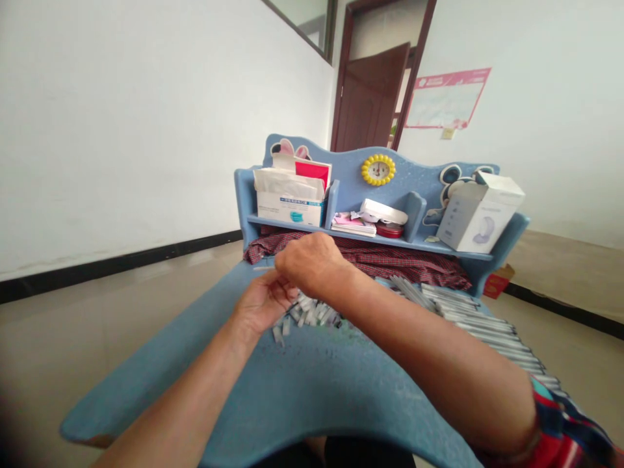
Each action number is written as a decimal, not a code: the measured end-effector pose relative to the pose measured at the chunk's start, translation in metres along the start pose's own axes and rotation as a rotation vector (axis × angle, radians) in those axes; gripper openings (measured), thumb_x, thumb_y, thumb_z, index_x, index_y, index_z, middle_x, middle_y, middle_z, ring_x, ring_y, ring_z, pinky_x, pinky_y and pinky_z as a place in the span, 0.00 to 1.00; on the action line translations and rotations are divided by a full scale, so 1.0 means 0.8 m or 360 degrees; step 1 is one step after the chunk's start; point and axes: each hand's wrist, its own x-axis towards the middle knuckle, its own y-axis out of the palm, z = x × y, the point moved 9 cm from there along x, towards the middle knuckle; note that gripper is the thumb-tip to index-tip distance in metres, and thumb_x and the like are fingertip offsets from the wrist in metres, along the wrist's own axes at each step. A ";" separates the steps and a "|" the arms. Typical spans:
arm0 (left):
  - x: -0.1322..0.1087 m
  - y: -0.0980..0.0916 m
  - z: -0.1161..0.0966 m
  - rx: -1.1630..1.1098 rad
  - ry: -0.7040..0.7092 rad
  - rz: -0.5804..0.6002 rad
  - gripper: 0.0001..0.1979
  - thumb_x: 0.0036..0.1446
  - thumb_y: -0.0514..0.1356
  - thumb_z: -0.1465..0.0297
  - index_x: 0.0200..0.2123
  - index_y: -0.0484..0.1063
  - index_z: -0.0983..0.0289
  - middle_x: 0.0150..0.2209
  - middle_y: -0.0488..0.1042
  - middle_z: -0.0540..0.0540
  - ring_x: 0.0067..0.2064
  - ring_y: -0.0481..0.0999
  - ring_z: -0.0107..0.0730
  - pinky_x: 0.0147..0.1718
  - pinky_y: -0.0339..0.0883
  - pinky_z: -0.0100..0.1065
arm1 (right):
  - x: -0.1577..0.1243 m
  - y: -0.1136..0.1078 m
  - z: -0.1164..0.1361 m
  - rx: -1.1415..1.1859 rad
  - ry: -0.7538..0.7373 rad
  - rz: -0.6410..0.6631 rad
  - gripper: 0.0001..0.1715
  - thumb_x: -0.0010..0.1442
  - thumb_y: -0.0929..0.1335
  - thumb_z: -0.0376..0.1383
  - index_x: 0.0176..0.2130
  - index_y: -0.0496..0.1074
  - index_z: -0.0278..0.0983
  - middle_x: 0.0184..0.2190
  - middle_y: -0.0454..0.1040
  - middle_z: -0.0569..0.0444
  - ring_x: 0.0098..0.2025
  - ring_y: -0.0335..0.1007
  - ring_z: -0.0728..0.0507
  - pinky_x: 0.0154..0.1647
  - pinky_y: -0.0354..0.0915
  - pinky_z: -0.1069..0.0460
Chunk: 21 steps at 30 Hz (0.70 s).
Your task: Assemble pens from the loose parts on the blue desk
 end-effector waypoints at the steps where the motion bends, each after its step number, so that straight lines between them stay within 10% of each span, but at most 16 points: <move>1: 0.001 0.000 -0.008 -0.0062 0.0056 -0.0006 0.09 0.51 0.54 0.82 0.22 0.69 0.69 0.20 0.72 0.51 0.22 0.71 0.24 0.18 0.64 0.22 | 0.001 -0.014 0.006 -0.0027 -0.0040 -0.0110 0.13 0.59 0.59 0.27 0.39 0.71 0.29 0.34 0.75 0.39 0.39 0.71 0.39 0.36 0.64 0.48; 8: -0.011 0.014 -0.045 -0.0115 0.0250 0.0115 0.11 0.56 0.51 0.79 0.25 0.70 0.69 0.24 0.73 0.52 0.25 0.71 0.21 0.24 0.66 0.22 | -0.049 -0.038 0.003 0.0037 -0.0069 -0.0307 0.14 0.62 0.56 0.29 0.41 0.68 0.32 0.29 0.74 0.48 0.31 0.69 0.45 0.31 0.59 0.53; 15: -0.020 0.015 -0.066 -0.0271 0.0363 0.0048 0.11 0.57 0.50 0.79 0.28 0.71 0.74 0.26 0.74 0.58 0.25 0.72 0.24 0.19 0.63 0.21 | -0.105 0.110 -0.098 0.0061 0.0466 0.0476 0.14 0.55 0.60 0.33 0.35 0.74 0.35 0.33 0.76 0.43 0.36 0.72 0.38 0.32 0.62 0.49; 21: -0.013 0.012 -0.053 -0.0183 0.0315 0.0044 0.09 0.55 0.51 0.80 0.29 0.71 0.74 0.29 0.76 0.60 0.30 0.76 0.31 0.21 0.67 0.24 | -0.136 0.196 -0.127 0.0198 0.0618 0.0644 0.17 0.50 0.61 0.31 0.37 0.75 0.38 0.37 0.76 0.44 0.39 0.72 0.36 0.35 0.65 0.47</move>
